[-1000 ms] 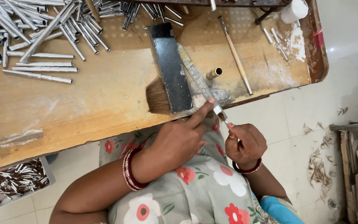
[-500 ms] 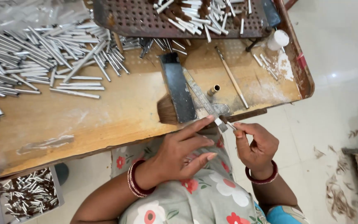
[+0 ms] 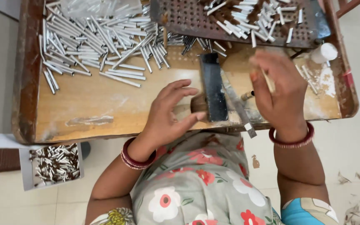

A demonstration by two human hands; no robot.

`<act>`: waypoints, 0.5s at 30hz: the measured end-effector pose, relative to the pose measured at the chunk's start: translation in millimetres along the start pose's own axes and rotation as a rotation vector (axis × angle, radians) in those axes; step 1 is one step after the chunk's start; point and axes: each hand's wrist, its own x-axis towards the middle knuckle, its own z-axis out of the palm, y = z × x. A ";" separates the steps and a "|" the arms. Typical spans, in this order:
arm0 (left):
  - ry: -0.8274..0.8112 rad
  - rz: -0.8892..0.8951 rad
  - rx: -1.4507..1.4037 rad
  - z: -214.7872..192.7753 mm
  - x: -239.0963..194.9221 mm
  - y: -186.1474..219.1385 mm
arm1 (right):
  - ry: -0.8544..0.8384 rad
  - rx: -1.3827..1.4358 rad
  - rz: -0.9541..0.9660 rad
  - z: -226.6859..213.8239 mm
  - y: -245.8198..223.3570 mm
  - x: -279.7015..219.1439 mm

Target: Assembling small silver tubes by inserting white tips into them at a manufacturing workbench.

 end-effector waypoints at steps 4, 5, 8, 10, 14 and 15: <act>-0.164 0.038 0.170 10.1 -6.4 -14.1 | -0.237 0.133 0.126 11.8 -35.7 -44.3; -0.208 -0.010 0.205 14.7 -7.8 -18.5 | -0.238 0.154 0.119 18.0 -36.6 -53.2; -0.150 -0.022 0.126 27.3 -11.9 -5.6 | -0.210 0.156 0.129 28.7 -37.0 -71.3; -0.042 0.026 0.019 35.7 -14.8 5.5 | -0.171 0.137 0.134 31.4 -37.3 -72.4; 0.075 -0.051 -0.459 49.7 -27.2 7.6 | -0.150 0.100 0.065 39.5 -49.3 -65.0; 0.096 -0.077 -0.670 51.8 -28.7 5.7 | -0.117 0.038 -0.032 43.3 -53.1 -62.0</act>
